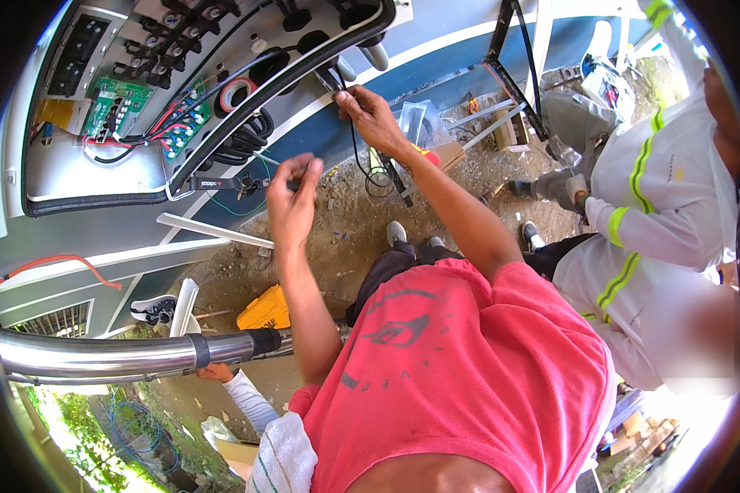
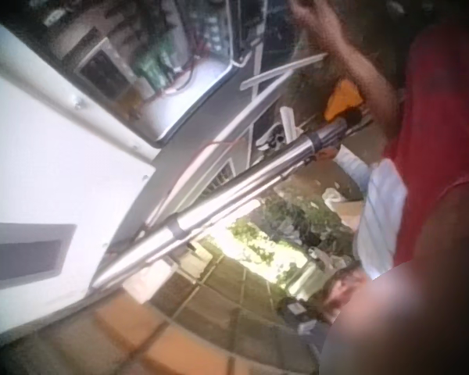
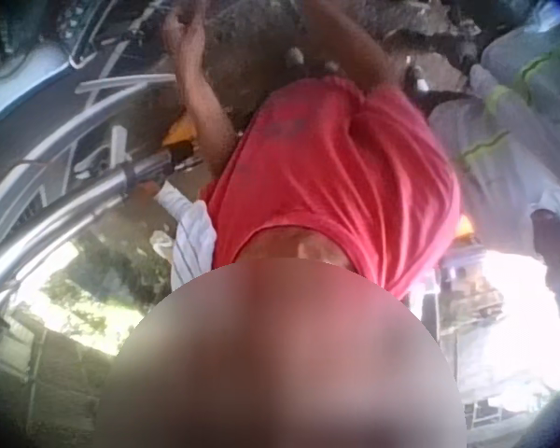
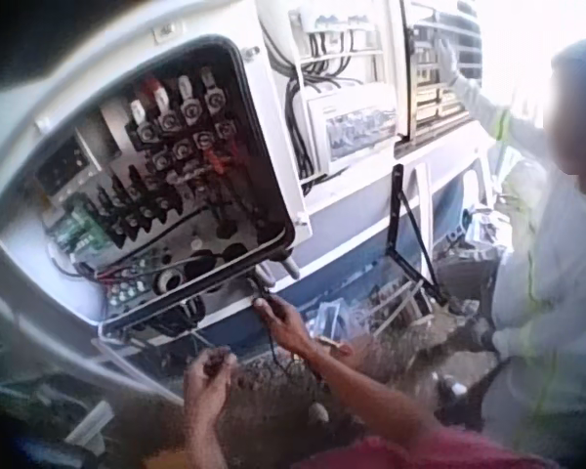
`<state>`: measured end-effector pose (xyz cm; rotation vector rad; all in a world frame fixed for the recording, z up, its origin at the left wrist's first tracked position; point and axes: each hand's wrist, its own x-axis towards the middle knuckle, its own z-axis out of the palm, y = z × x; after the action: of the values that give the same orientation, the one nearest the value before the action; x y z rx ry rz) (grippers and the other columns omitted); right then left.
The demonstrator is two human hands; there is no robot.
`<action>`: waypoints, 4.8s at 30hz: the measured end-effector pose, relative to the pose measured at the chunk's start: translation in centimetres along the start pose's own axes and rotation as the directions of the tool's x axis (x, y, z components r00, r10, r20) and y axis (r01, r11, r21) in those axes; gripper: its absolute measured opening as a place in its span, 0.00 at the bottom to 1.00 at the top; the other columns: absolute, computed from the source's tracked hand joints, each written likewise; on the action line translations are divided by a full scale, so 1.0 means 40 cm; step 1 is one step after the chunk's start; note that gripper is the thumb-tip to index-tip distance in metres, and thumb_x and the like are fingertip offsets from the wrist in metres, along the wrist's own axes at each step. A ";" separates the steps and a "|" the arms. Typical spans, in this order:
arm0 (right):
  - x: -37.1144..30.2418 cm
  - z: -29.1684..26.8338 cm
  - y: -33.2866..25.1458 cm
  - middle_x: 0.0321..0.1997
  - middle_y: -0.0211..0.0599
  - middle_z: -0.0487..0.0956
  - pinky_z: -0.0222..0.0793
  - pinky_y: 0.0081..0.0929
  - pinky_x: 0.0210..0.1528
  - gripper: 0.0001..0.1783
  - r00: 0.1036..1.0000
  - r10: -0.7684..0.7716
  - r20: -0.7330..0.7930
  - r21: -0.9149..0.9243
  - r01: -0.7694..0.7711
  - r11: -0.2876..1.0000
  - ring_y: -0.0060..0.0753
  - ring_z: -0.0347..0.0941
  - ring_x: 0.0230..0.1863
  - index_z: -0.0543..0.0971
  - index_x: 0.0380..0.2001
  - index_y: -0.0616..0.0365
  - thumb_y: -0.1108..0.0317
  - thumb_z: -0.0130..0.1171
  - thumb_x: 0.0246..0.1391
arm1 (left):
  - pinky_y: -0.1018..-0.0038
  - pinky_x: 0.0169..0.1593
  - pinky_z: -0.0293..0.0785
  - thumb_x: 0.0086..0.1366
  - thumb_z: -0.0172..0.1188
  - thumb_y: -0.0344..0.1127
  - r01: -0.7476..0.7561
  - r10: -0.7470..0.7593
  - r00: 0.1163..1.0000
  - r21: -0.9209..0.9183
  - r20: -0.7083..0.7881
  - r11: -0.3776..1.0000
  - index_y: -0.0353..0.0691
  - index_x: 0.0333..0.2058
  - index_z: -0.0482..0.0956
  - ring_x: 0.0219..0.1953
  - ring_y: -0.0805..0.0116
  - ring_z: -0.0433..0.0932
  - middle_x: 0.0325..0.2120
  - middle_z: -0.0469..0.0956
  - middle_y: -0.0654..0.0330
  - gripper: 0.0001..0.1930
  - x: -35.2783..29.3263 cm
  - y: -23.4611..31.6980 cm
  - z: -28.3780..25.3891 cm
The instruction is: The person unpacks a coiled black cable from a plastic bag, strips the ends, and routes it into an open electrical cabinet. They then connect the cable to terminals inside the cabinet while other workers stand nearby.
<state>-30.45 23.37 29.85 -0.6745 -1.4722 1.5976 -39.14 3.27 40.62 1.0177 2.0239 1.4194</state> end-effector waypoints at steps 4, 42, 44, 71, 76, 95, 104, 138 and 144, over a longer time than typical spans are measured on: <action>-0.046 -0.028 0.036 0.32 0.29 0.79 0.68 0.30 0.38 0.20 0.991 0.055 0.118 -0.147 -0.038 0.988 0.19 0.69 0.36 0.81 0.42 0.65 0.54 0.67 0.73 | 0.75 0.40 0.72 0.70 0.75 0.50 -0.109 0.109 0.994 0.072 0.005 0.991 0.30 0.56 0.84 0.35 0.75 0.74 0.33 0.79 0.64 0.29 0.102 -0.032 0.117; -0.546 -0.328 0.442 0.40 0.56 0.87 0.79 0.55 0.46 0.19 0.841 0.484 0.241 -0.771 -0.137 0.622 0.64 0.84 0.43 0.87 0.40 0.57 0.51 0.67 0.60 | 0.81 0.32 0.65 0.78 0.66 0.41 -0.082 0.103 0.989 -0.176 0.109 0.981 0.36 0.47 0.88 0.28 0.82 0.69 0.36 0.86 0.67 0.13 0.284 -0.043 0.261; -0.653 -0.387 0.471 0.40 0.57 0.87 0.79 0.57 0.47 0.19 0.807 0.561 0.183 -0.808 -0.201 0.553 0.66 0.84 0.43 0.88 0.41 0.56 0.51 0.68 0.58 | 0.81 0.32 0.66 0.79 0.66 0.41 -0.098 0.115 0.990 -0.187 0.085 0.977 0.35 0.46 0.87 0.28 0.82 0.69 0.35 0.86 0.67 0.13 0.290 -0.045 0.267; -0.949 -0.561 0.408 0.45 0.49 0.89 0.82 0.54 0.51 0.14 0.759 0.588 -0.279 -0.781 -0.536 0.320 0.56 0.87 0.49 0.89 0.45 0.48 0.55 0.64 0.63 | 0.77 0.40 0.79 0.72 0.72 0.53 0.229 -0.301 0.752 0.195 0.586 0.954 0.36 0.53 0.86 0.43 0.73 0.82 0.40 0.86 0.61 0.25 -0.213 -0.511 0.369; -0.920 -0.534 0.391 0.45 0.49 0.89 0.82 0.54 0.52 0.18 0.735 0.658 -0.163 -0.853 -0.441 0.281 0.56 0.87 0.49 0.89 0.45 0.49 0.53 0.70 0.56 | 0.75 0.30 0.73 0.73 0.72 0.52 0.262 -0.329 0.599 0.210 0.730 0.942 0.33 0.50 0.85 0.27 0.79 0.76 0.30 0.82 0.66 0.24 -0.357 -0.696 0.466; -0.922 -0.557 0.536 0.45 0.51 0.89 0.84 0.55 0.49 0.18 0.803 0.594 -0.034 -0.902 -0.280 0.328 0.57 0.87 0.48 0.89 0.40 0.55 0.55 0.57 0.66 | 0.72 0.43 0.77 0.77 0.57 0.34 0.487 -0.673 0.397 0.478 0.624 0.731 0.37 0.59 0.83 0.38 0.72 0.82 0.41 0.86 0.60 0.17 -0.446 -1.061 0.270; -0.902 -0.542 0.532 0.43 0.48 0.88 0.82 0.55 0.47 0.20 0.747 0.664 0.034 -0.926 -0.226 0.301 0.58 0.86 0.47 0.87 0.43 0.51 0.47 0.58 0.69 | 0.74 0.40 0.75 0.77 0.59 0.39 0.532 -0.697 0.378 0.473 0.610 0.702 0.40 0.59 0.83 0.37 0.75 0.82 0.39 0.86 0.64 0.17 -0.454 -1.016 0.273; -0.891 -0.527 0.508 0.49 0.48 0.89 0.81 0.55 0.53 0.26 0.707 0.707 -0.012 -0.952 -0.224 0.208 0.58 0.86 0.52 0.90 0.45 0.47 0.38 0.57 0.70 | 0.71 0.40 0.82 0.75 0.65 0.39 -0.076 0.301 0.838 0.450 -0.455 0.890 0.31 0.55 0.83 0.36 0.70 0.84 0.38 0.86 0.56 0.18 0.192 -0.370 0.066; -0.928 -0.551 0.499 0.48 0.46 0.89 0.81 0.55 0.54 0.27 0.708 0.701 -0.084 -0.926 -0.315 0.208 0.57 0.86 0.52 0.89 0.48 0.45 0.36 0.55 0.70 | 0.72 0.39 0.81 0.75 0.67 0.41 -0.033 0.244 0.874 0.451 -0.419 0.892 0.31 0.55 0.83 0.35 0.70 0.83 0.39 0.86 0.56 0.19 0.216 -0.327 0.087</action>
<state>2.23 4.14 1.16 -1.7671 -2.6696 1.2477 -45.95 9.58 27.52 1.0926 2.7654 1.4226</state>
